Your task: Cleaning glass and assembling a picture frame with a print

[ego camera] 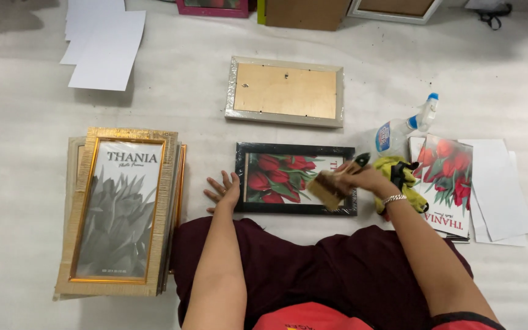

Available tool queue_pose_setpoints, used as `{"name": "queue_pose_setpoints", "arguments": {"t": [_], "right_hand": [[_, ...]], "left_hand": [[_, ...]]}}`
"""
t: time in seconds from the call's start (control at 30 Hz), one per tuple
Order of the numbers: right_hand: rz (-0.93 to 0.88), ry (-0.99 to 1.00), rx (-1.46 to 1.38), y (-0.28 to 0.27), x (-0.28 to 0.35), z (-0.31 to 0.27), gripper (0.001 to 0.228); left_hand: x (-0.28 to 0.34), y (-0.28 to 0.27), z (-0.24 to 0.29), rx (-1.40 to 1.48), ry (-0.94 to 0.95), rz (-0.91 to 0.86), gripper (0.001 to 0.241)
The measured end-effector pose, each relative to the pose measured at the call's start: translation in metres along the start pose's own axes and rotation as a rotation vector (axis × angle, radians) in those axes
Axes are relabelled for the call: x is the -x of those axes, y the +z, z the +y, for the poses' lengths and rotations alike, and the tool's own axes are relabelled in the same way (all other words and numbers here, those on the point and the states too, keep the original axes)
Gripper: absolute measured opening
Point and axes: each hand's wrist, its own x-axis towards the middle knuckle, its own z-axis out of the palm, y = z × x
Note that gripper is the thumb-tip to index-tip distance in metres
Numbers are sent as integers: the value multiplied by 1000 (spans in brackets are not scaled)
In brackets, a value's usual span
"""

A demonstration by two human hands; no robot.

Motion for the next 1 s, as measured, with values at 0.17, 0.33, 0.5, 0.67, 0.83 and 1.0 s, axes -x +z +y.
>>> {"name": "queue_pose_setpoints", "arguments": {"t": [0.17,0.33,0.5,0.67,0.83,1.0], "right_hand": [[424,-223,381,-50,-69,34,36],[234,-348,136,8,-48,1,40],[-326,-247,150,68,-27,-15,47],[69,-318,207,16,-87,-5,44],[409,-349,602,35,-92,-25,37],[-456,-254,115,118,-55,-42,51]], "left_hand": [[-6,2,-2,-5,-5,0,76],[-30,17,-13,8,2,-23,77],[-24,11,-6,-2,-14,-2,77],[-25,10,-7,14,-2,-28,78],[5,-7,3,10,-4,-33,79],[-16,5,-4,5,-25,-43,78]]}}
